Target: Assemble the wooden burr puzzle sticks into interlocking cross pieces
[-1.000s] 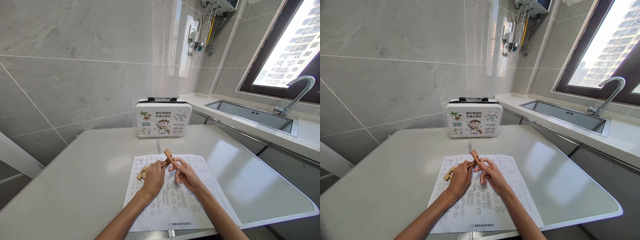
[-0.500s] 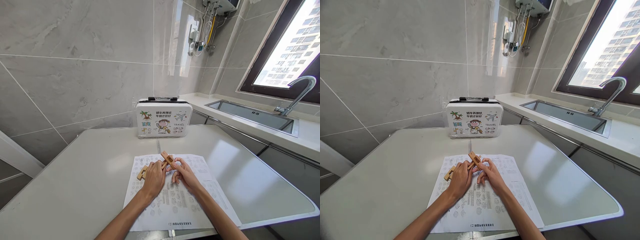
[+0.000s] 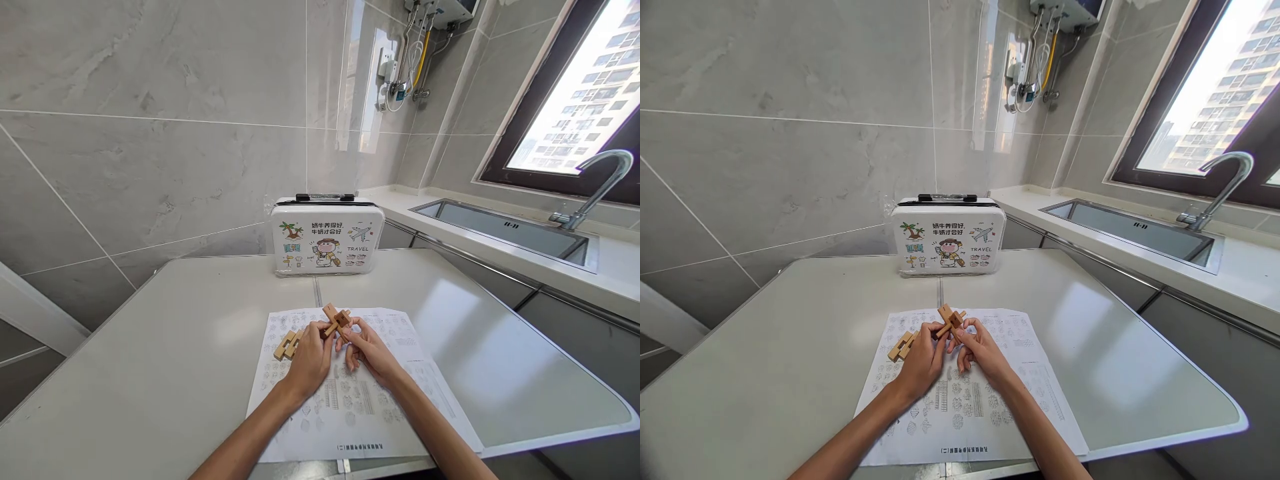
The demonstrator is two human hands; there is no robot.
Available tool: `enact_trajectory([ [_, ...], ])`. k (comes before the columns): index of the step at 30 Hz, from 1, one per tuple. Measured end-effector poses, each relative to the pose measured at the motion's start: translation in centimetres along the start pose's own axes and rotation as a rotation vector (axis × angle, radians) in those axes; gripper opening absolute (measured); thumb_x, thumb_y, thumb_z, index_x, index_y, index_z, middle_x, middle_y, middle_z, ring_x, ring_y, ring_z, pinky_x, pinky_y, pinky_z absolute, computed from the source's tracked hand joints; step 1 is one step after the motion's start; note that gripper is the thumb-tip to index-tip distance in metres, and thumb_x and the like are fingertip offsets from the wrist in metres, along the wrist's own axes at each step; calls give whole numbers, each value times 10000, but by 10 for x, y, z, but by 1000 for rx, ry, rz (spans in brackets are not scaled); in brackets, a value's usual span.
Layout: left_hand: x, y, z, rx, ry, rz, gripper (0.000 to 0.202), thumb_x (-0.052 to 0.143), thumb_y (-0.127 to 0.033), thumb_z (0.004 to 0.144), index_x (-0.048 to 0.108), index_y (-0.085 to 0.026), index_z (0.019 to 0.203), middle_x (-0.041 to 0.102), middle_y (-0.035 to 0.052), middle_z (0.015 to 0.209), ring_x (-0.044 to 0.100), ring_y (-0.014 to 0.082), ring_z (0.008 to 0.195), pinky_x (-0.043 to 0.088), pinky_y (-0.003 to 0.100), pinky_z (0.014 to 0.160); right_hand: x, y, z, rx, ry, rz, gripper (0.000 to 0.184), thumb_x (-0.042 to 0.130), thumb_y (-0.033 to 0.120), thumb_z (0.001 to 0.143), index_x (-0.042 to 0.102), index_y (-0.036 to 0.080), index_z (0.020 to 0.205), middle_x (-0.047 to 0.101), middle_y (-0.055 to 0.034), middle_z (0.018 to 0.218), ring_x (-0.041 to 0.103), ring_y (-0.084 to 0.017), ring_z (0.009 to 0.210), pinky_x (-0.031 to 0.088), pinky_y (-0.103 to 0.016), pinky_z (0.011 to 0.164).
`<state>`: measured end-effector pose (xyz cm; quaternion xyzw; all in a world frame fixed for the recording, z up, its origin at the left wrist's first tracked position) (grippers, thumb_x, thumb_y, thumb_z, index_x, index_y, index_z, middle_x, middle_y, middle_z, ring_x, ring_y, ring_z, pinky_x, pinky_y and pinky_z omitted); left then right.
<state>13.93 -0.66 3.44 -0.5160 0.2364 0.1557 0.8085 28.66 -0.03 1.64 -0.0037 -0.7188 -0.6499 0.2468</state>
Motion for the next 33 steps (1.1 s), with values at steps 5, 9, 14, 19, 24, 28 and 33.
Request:
enact_trajectory([
  [5,-1,-11,0,-51,55,-177,255,399,-448,1061,466,-219,1151,687,66,979,657,247,934,475,411,868,-5,1,1,-40,-35,25,450,746,569,852,473,247,1009,715,16,808,562,-95,431,370,-209,435],
  [9,-1,-13,3,-76,69,-310,281,399,-494,1057,478,-226,1084,675,41,924,638,214,872,475,376,849,-7,-1,2,-48,-27,39,421,707,596,875,513,231,957,700,11,820,530,-79,416,364,-215,434],
  [14,1,-7,7,-112,93,-425,315,494,-534,1015,497,-228,1088,663,79,1055,637,200,901,501,349,823,-4,4,0,-76,4,-9,384,652,580,925,518,222,896,680,25,746,445,-51,357,304,-203,407],
  [19,2,-5,9,-142,132,-557,322,526,-523,1006,391,-254,1122,645,29,959,603,153,767,489,309,780,-1,6,-3,-47,76,-46,373,623,568,945,578,198,926,671,1,742,400,-31,342,226,-203,391],
  [24,4,-3,11,-159,154,-615,333,554,-516,995,374,-256,1101,638,2,894,566,125,709,456,258,691,-1,7,-4,-42,74,-15,380,644,562,931,595,189,877,653,6,705,351,-21,349,208,-212,409],
  [28,3,5,13,-220,102,-630,355,566,-546,978,370,-252,1017,595,-38,816,505,93,611,395,214,581,1,5,-3,-14,93,29,373,670,539,923,623,175,855,677,-22,762,411,-48,397,246,-226,423],
  [33,-2,7,15,-238,27,-604,329,522,-551,997,366,-262,992,543,-68,768,450,82,549,345,203,516,-5,1,0,48,55,180,343,744,495,874,668,161,898,688,-37,838,415,-50,431,277,-231,411],
])
Point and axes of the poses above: each hand's wrist, its own z-axis towards the middle knuckle, its own x-axis out of the palm, y = z × x, the point moved 5 cm from there along z, towards the middle knuckle
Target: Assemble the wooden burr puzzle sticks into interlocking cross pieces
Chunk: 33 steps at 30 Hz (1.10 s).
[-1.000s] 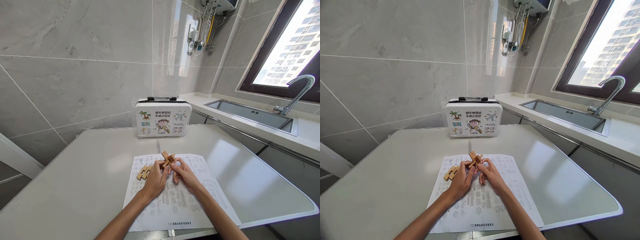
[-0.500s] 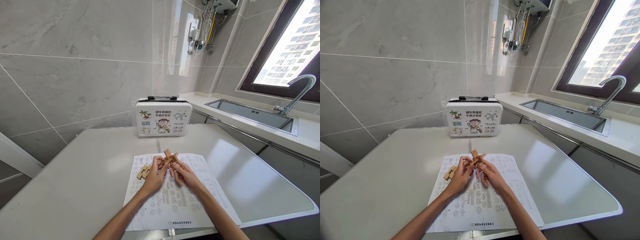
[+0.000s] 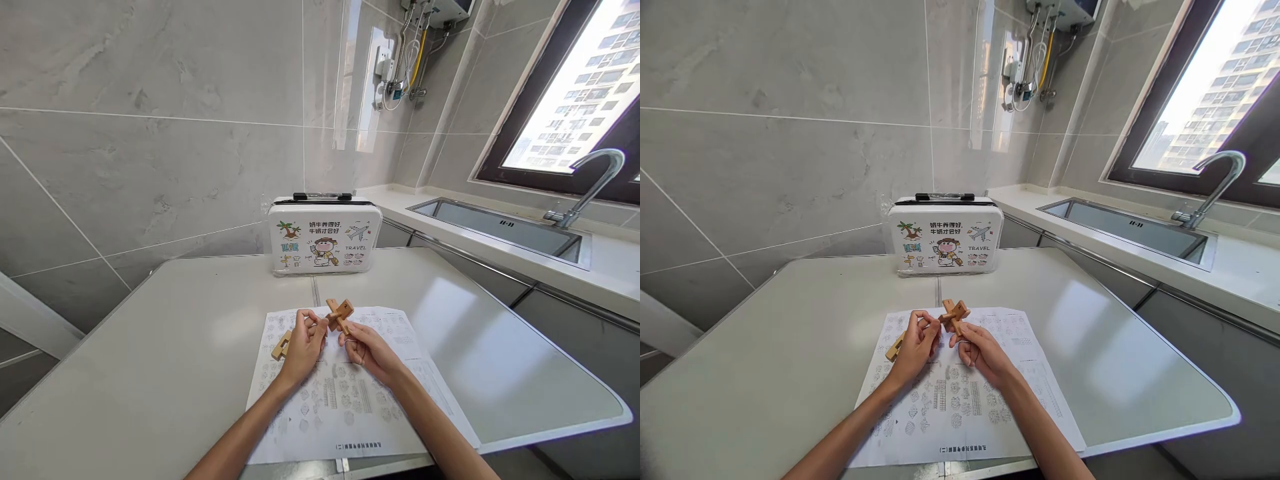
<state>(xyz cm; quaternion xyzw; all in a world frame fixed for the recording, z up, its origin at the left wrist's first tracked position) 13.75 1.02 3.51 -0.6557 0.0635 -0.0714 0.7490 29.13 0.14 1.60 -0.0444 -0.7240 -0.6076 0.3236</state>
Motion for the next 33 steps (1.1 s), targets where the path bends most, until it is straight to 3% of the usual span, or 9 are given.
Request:
enact_trajectory([
  [3,-4,-6,0,63,-55,109,272,476,-514,1025,398,-255,994,538,-54,767,480,104,599,391,225,558,-13,2,2,-36,-101,161,278,772,426,857,664,171,874,642,2,801,349,-34,434,282,-216,394],
  [6,-11,-12,1,129,-119,389,224,485,-460,1028,462,-243,976,546,-36,768,506,131,643,427,264,613,-29,4,4,-86,-194,339,211,792,332,840,639,186,842,589,35,780,291,-29,437,307,-191,380],
  [10,-16,-22,5,356,-46,852,180,485,-348,1022,545,-227,903,623,15,850,573,195,786,464,356,764,-45,6,4,-164,-290,479,191,797,251,833,614,199,850,573,48,816,312,-23,457,368,-154,395],
  [13,-26,-27,11,446,-24,995,162,485,-300,1019,592,-219,928,666,50,954,591,236,918,465,412,865,-52,7,4,-226,-350,524,195,794,207,824,615,215,899,583,50,853,329,-20,465,388,-137,395],
  [17,-38,-28,17,447,82,1010,142,521,-316,1010,637,-234,1014,677,62,1076,585,258,1057,474,437,943,-59,8,3,-274,-415,514,203,798,208,818,617,221,910,582,53,853,331,-15,461,398,-123,389],
  [21,-49,-24,13,359,209,885,195,539,-399,1010,643,-266,1108,672,57,1186,558,262,1185,512,402,930,-67,7,2,-301,-456,452,188,790,252,832,614,227,892,600,49,854,336,-21,454,409,-131,382],
  [27,-69,-23,-2,292,306,873,285,621,-405,955,608,-278,1210,655,55,1257,592,256,1181,517,384,956,-76,2,2,-311,-521,505,158,769,225,848,621,226,901,661,31,915,364,-21,461,428,-124,390],
  [33,-79,-22,-6,297,351,935,658,823,-524,756,556,-284,1308,644,78,1285,600,298,1172,532,400,933,-81,2,-1,-315,-576,498,96,731,223,890,642,236,923,717,10,1030,390,-31,458,463,-140,387],
])
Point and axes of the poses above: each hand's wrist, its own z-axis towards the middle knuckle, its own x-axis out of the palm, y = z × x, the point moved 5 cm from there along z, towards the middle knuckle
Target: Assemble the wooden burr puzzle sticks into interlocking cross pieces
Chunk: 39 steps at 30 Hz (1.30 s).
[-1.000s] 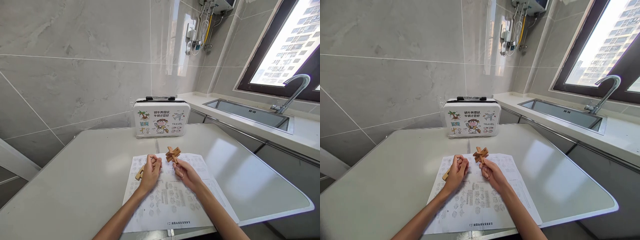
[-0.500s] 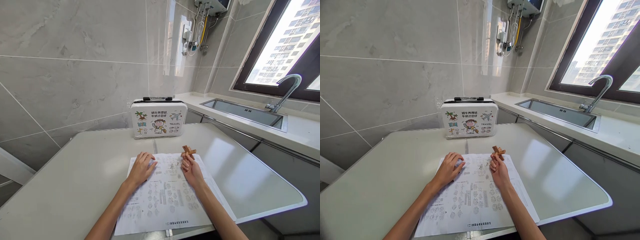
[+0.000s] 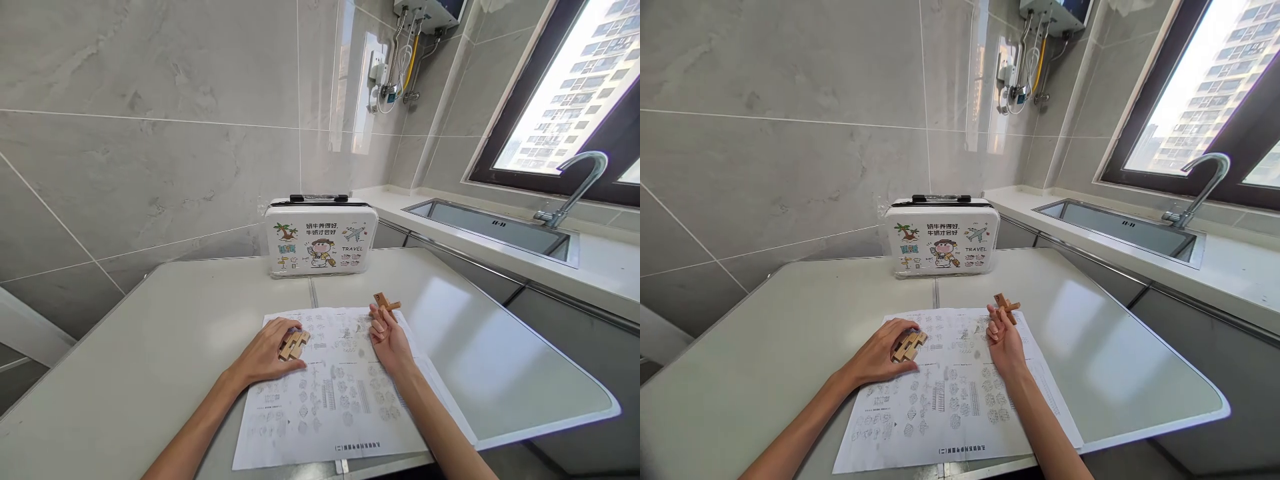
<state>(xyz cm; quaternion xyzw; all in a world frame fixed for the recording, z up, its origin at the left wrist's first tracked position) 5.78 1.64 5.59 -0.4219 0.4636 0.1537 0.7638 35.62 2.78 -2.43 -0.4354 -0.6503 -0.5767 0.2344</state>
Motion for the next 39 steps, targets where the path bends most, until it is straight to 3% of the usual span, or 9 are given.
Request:
enact_trajectory([
  [7,4,1,-2,40,32,81,782,850,-573,712,527,-294,1367,638,84,1268,594,311,1165,512,442,971,1,3,-2,-12,-38,4,34,677,253,939,650,236,950,733,-7,1128,410,-33,458,483,-146,391],
  [21,8,-7,1,77,11,62,685,796,-563,789,522,-279,1350,641,98,1275,610,311,1165,521,445,972,-1,6,2,-34,-17,-3,147,744,276,855,603,236,855,703,22,888,423,-41,430,440,-186,366],
  [29,11,-10,2,67,-2,85,607,765,-532,832,557,-277,1343,610,94,1315,593,302,1204,520,438,1014,5,5,-2,8,-20,34,192,765,306,847,596,215,834,650,37,800,407,-21,415,428,-147,355],
  [35,8,-9,1,56,3,88,634,759,-534,834,539,-280,1372,599,97,1337,589,302,1207,512,439,1019,18,-5,-8,128,23,-101,284,826,331,783,576,201,822,648,34,788,345,-12,388,260,-139,268],
  [39,0,-2,0,13,-20,82,567,676,-552,894,552,-265,1368,609,107,1329,599,301,1183,513,436,995,32,-14,-16,140,138,-310,304,814,369,784,567,193,800,644,19,778,402,-34,427,243,-156,304],
])
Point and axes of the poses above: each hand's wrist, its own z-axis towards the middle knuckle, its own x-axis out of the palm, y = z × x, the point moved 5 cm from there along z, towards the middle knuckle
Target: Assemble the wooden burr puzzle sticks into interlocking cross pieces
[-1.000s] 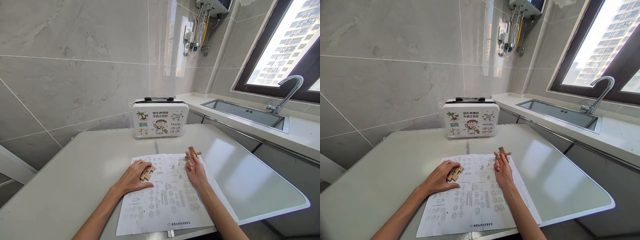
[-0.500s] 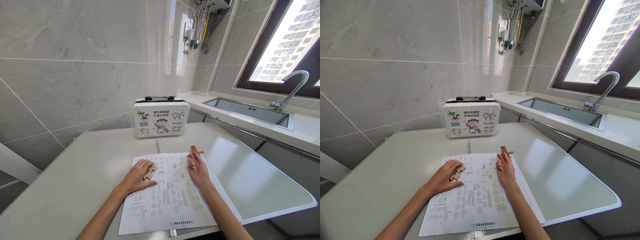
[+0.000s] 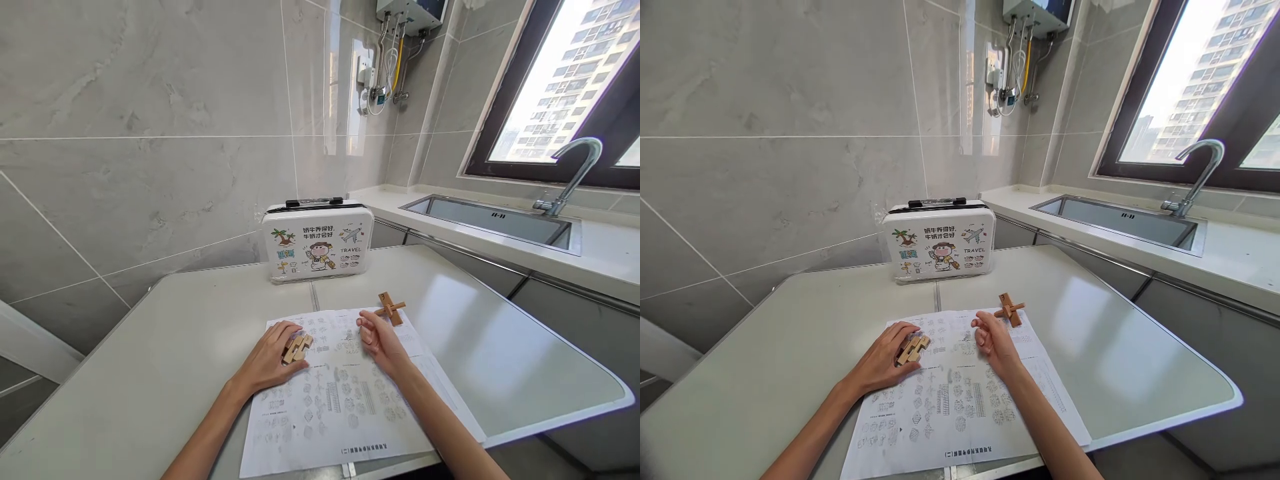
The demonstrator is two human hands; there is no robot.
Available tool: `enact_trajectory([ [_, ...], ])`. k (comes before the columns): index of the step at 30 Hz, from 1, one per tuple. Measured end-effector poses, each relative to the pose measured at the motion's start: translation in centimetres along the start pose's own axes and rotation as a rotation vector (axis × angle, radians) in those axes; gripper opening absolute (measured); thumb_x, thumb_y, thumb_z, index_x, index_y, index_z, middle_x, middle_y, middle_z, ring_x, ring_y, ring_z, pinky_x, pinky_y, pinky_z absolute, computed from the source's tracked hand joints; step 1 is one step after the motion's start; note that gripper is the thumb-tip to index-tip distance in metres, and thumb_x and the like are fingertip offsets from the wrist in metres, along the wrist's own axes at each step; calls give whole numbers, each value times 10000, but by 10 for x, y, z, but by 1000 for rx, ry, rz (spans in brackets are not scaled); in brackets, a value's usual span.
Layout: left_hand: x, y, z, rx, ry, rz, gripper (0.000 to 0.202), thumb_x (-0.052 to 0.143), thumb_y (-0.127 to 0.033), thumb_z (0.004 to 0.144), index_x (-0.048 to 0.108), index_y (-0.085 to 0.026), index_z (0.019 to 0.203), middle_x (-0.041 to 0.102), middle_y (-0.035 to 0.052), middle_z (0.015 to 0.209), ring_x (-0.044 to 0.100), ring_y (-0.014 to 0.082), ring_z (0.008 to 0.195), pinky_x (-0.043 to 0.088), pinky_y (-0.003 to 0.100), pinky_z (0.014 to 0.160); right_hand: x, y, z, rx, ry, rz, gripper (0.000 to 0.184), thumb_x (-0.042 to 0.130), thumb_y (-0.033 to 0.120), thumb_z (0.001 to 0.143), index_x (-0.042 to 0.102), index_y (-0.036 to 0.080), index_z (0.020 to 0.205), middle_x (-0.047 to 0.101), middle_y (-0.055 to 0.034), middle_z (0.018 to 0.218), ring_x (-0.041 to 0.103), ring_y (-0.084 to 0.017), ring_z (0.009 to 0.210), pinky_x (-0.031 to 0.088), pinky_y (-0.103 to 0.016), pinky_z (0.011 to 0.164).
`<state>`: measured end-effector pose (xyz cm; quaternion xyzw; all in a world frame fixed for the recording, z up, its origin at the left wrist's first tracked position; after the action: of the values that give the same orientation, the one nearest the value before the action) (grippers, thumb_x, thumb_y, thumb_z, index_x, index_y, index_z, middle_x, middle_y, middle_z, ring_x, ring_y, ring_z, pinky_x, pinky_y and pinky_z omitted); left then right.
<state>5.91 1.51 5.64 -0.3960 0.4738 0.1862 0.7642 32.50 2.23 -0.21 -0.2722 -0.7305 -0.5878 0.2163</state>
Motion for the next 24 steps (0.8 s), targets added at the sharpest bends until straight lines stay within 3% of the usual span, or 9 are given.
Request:
enact_trajectory([
  [3,-6,7,0,-56,-63,-21,365,429,-469,1041,610,-253,1272,643,99,1248,627,261,1096,518,409,949,13,-1,-7,-16,72,-158,340,823,427,768,581,197,834,652,17,769,459,-51,461,291,-167,362],
  [5,-9,11,0,-99,-109,-22,367,336,-433,1071,630,-249,1192,659,84,1176,644,240,1025,522,383,901,21,-1,-12,-19,126,-285,352,805,469,782,591,196,844,667,12,762,474,-59,463,320,-183,392],
  [12,-4,20,1,-215,-111,36,345,319,-468,1069,597,-265,1090,704,15,848,652,207,707,463,319,672,39,-11,-22,-122,336,-653,337,685,523,871,606,196,891,705,-9,786,549,-94,497,362,-217,454],
  [18,-6,20,-1,-241,-85,31,372,258,-451,1072,594,-290,1086,633,-28,640,587,197,538,394,301,582,51,-16,-27,-296,406,-1029,189,650,400,908,652,237,1003,679,15,766,615,-160,615,478,-315,664],
  [21,-10,21,-3,-257,-50,-8,389,264,-450,1066,616,-290,1113,611,-27,627,583,196,546,395,293,587,64,-18,-30,-413,448,-1203,304,699,347,863,621,262,1145,695,-12,994,639,-169,699,499,-360,786],
  [24,-11,24,-6,-259,7,-89,384,335,-490,1045,634,-283,1168,612,-27,658,577,188,595,415,281,614,77,-27,-29,-443,488,-1360,587,779,393,794,536,294,1319,591,-72,1323,648,-175,739,507,-372,767],
])
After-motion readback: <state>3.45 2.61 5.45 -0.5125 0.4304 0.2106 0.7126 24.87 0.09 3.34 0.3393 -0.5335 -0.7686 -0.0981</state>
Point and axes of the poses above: each hand's wrist, its own z-axis towards the middle knuckle, its own x-axis out of the palm, y = z × x, the point moved 5 cm from there along z, towards the middle knuckle
